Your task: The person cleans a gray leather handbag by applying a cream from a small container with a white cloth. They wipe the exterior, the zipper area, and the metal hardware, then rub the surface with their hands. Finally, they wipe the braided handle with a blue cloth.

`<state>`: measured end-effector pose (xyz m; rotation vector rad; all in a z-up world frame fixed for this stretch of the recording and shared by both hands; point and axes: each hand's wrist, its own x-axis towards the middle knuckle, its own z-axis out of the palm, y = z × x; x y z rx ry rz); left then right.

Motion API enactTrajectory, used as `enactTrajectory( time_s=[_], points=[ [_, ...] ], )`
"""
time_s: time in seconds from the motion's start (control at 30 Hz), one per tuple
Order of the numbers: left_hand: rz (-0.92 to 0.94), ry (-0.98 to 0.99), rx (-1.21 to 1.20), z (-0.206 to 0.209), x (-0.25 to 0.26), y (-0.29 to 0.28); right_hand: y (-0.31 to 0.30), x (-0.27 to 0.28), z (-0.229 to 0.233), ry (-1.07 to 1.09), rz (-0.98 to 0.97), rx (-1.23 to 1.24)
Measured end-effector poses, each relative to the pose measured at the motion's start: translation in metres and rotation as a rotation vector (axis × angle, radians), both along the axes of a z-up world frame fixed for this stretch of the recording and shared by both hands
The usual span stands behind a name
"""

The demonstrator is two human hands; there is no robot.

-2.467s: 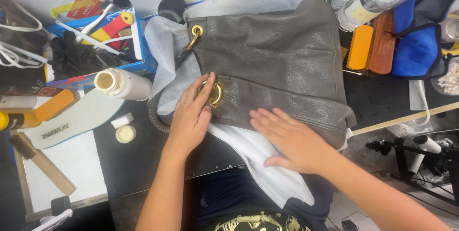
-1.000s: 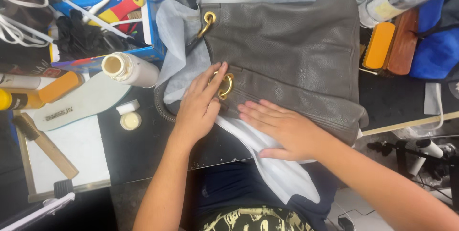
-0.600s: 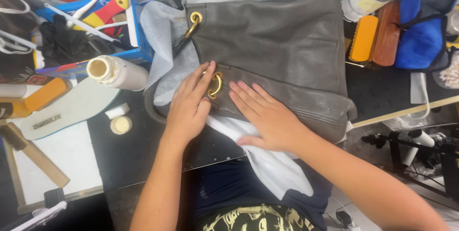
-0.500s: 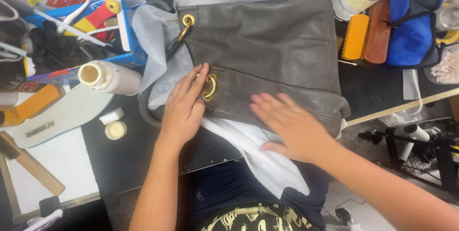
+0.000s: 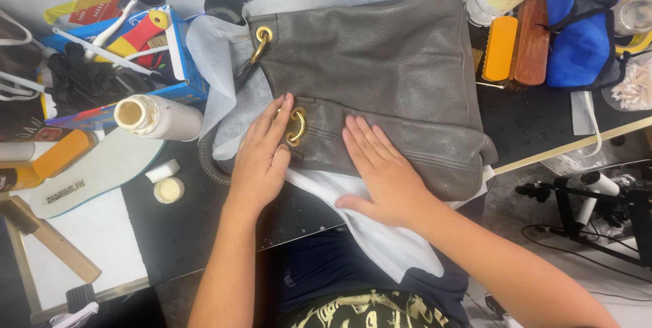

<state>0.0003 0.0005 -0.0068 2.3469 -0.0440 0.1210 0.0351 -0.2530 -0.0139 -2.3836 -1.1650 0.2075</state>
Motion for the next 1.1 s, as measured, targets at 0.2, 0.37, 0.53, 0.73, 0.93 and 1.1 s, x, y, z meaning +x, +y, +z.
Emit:
enactTrajectory(
  time_s=[0.2,0.37,0.53,0.73,0.93,1.1],
  points=[
    [0.009,0.005,-0.007,-0.001,0.0,0.0,-0.06,-0.031,0.019,-0.099,-0.177,-0.252],
    [0.001,-0.011,0.005,-0.002,0.0,-0.002,-0.017,-0.015,0.0,-0.076,-0.139,-0.085],
    [-0.002,0.002,-0.017,-0.001,-0.004,0.001,-0.022,-0.02,-0.001,-0.102,0.013,-0.075],
    [-0.014,0.002,-0.044,0.003,0.0,0.001,-0.107,-0.064,0.011,-0.186,-0.127,-0.306],
    [-0.021,-0.011,-0.007,0.002,0.0,0.0,-0.11,-0.049,0.015,-0.047,0.052,-0.143],
    [-0.046,-0.008,-0.049,0.003,-0.003,0.004,-0.04,0.003,0.004,0.104,0.353,0.063]
  ],
)
